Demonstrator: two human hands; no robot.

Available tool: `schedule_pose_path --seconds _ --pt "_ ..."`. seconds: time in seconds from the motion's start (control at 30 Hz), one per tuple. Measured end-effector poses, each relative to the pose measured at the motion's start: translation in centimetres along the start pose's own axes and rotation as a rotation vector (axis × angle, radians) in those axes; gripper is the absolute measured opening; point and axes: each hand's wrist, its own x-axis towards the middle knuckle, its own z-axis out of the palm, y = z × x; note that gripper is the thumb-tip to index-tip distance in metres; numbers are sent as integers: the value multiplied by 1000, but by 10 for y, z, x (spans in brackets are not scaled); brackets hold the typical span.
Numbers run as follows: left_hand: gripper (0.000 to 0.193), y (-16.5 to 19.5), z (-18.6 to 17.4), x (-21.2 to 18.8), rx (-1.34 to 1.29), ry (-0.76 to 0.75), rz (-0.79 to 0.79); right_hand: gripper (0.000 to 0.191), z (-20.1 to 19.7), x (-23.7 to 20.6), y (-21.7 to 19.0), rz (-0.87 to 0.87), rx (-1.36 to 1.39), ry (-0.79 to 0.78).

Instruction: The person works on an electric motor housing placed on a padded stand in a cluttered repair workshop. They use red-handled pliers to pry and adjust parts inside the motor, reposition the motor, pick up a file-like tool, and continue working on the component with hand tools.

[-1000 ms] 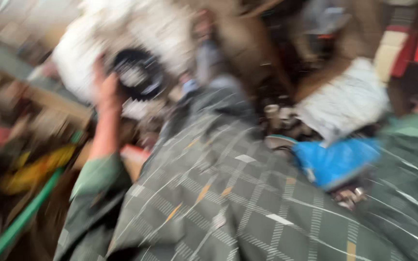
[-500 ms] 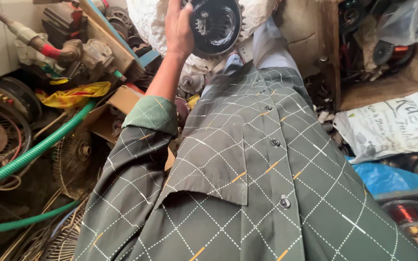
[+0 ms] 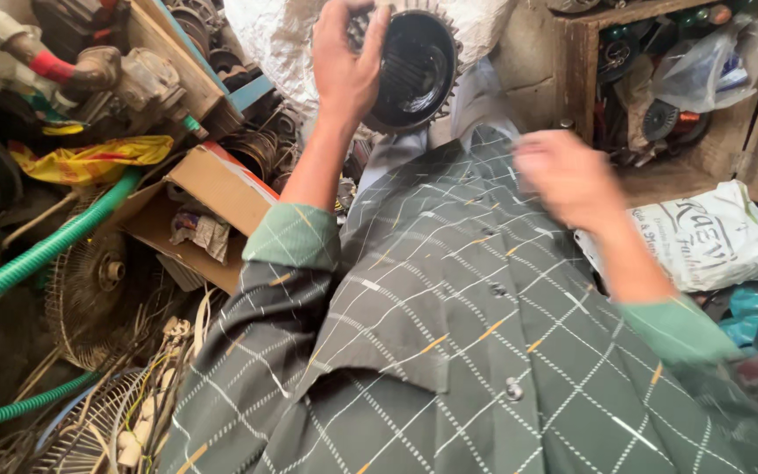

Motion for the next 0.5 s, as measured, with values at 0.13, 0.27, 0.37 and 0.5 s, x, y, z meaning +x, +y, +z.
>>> schedule_pose_path --seconds 0.13,0.27,0.37,0.5 --pt "29 1 -3 -10 -70 26 -14 33 58 36 2 32 -127 -239" --pt "31 -13 -5 -13 35 30 -2 32 65 44 -24 83 -119 -316" --pt "28 -30 -2 -12 -55 6 -59 30 65 43 -40 89 -243 -308" --pt "23 -56 2 -11 76 -37 -132 24 76 42 -41 -245 -492 -46"
